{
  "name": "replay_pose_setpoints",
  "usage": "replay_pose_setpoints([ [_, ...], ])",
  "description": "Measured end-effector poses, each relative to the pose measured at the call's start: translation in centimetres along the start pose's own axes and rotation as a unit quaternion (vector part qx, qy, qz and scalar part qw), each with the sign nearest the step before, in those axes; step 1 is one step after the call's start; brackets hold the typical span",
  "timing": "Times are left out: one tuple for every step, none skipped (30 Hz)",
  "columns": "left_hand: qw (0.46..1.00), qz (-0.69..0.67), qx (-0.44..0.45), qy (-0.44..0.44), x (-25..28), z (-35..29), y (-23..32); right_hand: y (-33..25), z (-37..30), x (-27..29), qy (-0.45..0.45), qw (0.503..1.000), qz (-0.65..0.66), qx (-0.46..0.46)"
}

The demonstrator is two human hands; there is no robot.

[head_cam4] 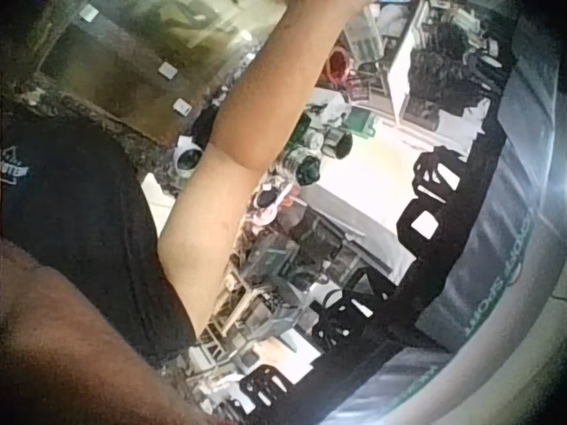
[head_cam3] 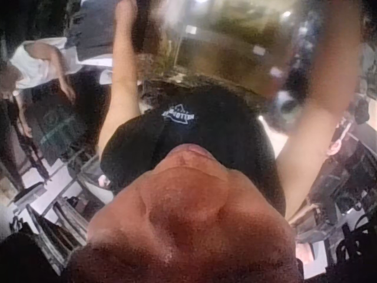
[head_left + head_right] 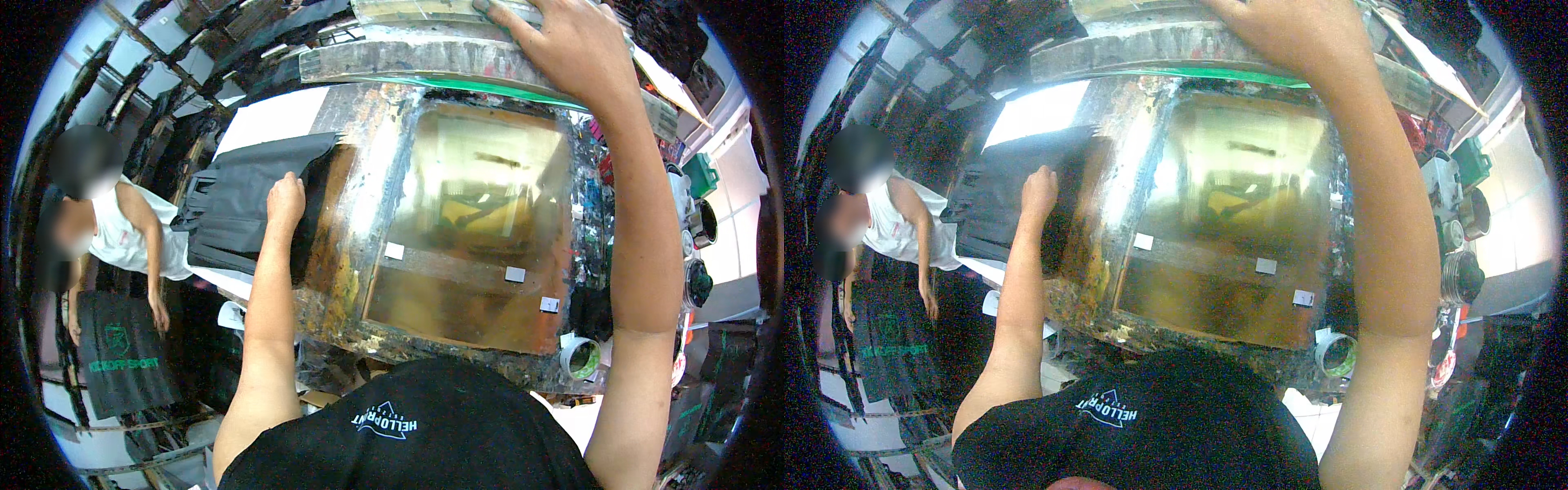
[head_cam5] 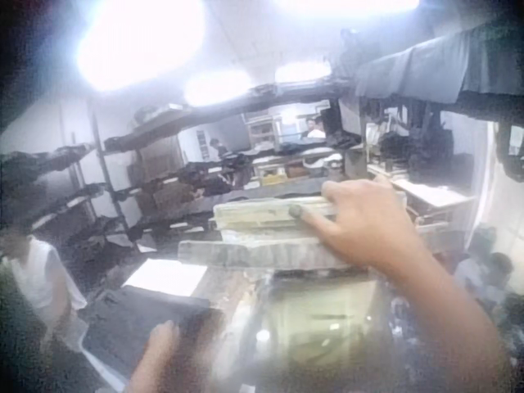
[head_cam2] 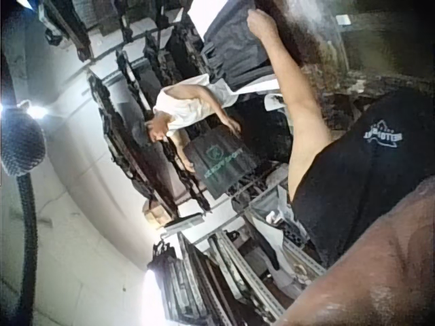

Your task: The person performs screen printing on black bags by spreading green ink across a screen with a squeegee, lifting the screen, and placing the printed bags on a nearby stack.

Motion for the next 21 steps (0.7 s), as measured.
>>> replay_pose_setpoints([
  [1.000, 0.008, -0.006, 0.000, -0.2, 0.1, -0.3, 0.0, 0.0, 0.0, -0.003, 1.000, 0.003, 0.002],
  [1.000, 0.022, -0.017, -0.009, -0.5, -0.2, -0.6, -0.1, 0.0, 0.0, -0.005, 1.000, 0.007, 0.004],
  [1.000, 0.012, -0.010, -0.013, -0.8, -0.4, -1.0, -0.1, 0.1, 0.0, -0.009, 1.000, 0.007, 0.004],
  [1.000, 0.002, -0.002, -0.017, -1.1, -0.7, -1.3, -0.1, 0.1, -0.1, -0.014, 1.000, 0.011, 0.001],
  [1.000, -0.008, 0.005, -0.021, -1.4, -0.8, -1.7, -0.1, 0.1, -0.2, -0.019, 1.000, 0.016, -0.001],
  [0.999, -0.042, 0.013, -0.007, -1.1, -0.9, -2.0, -0.1, 0.2, -0.1, -0.023, 1.000, 0.019, -0.003],
  [0.997, -0.074, 0.025, -0.008, -1.2, -0.8, -2.3, 0.1, 0.1, 0.0, -0.021, 1.000, 0.014, -0.005],
  [0.994, -0.107, 0.038, -0.009, -1.3, -0.8, -2.5, 0.2, 0.1, 0.0, -0.019, 1.000, 0.010, -0.007],
  [0.989, -0.137, 0.052, -0.009, -1.1, -0.7, -2.9, 0.3, 0.1, 0.0, -0.017, 1.000, 0.008, -0.007],
  [0.982, -0.180, 0.047, 0.019, -0.7, -0.8, -4.4, 0.0, 0.1, 0.1, -0.015, 1.000, 0.012, -0.005],
  [0.980, -0.185, 0.052, 0.044, -0.3, -0.7, -6.1, -0.4, 0.2, 0.2, -0.012, 1.000, 0.016, -0.003],
  [0.972, -0.218, 0.061, 0.063, 0.5, -0.4, -6.8, -0.4, 0.2, 0.1, -0.012, 1.000, 0.014, -0.005],
  [0.962, -0.252, 0.068, 0.082, 1.8, 0.1, -7.2, -0.3, 0.3, -0.1, -0.019, 1.000, 0.012, -0.006],
  [0.967, -0.231, 0.025, 0.108, 3.7, 0.8, -7.2, -0.1, 0.6, -0.3, -0.025, 1.000, 0.010, -0.007],
  [0.968, -0.210, -0.018, 0.133, 5.8, 1.3, -6.6, -0.1, 0.8, -0.6, -0.033, 0.999, 0.008, -0.008],
  [0.964, -0.253, -0.016, 0.085, 7.1, 2.1, -4.5, 0.4, 0.8, -0.8, -0.025, 1.000, 0.000, -0.011],
  [0.960, -0.209, -0.125, 0.137, 9.1, 2.1, -3.1, 0.2, 0.7, -0.8, -0.015, 1.000, 0.003, -0.006],
  [0.957, -0.225, -0.150, 0.109, 9.9, 2.4, -1.4, 0.1, 0.7, -0.8, -0.006, 1.000, 0.004, -0.004],
  [0.950, -0.244, -0.178, 0.079, 9.8, 2.6, 1.3, 0.3, 0.7, -0.9, -0.011, 1.000, -0.003, -0.005],
  [0.940, -0.276, -0.198, 0.031, 9.1, 2.2, 3.5, 0.2, 0.6, -0.7, -0.013, 1.000, -0.004, -0.005],
  [0.926, -0.308, -0.219, -0.018, 8.2, 1.7, 6.1, 0.3, 0.6, -0.6, -0.017, 1.000, -0.007, -0.006],
])
Point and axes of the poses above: each hand's wrist, its own z-axis towards the middle knuckle, its own x-axis out of the back of the hand, y = z × x, the point moved 6 cm from there along z, towards the middle knuckle, and after that the axes turned 3 degrees about -y, right-handed, at the moved point
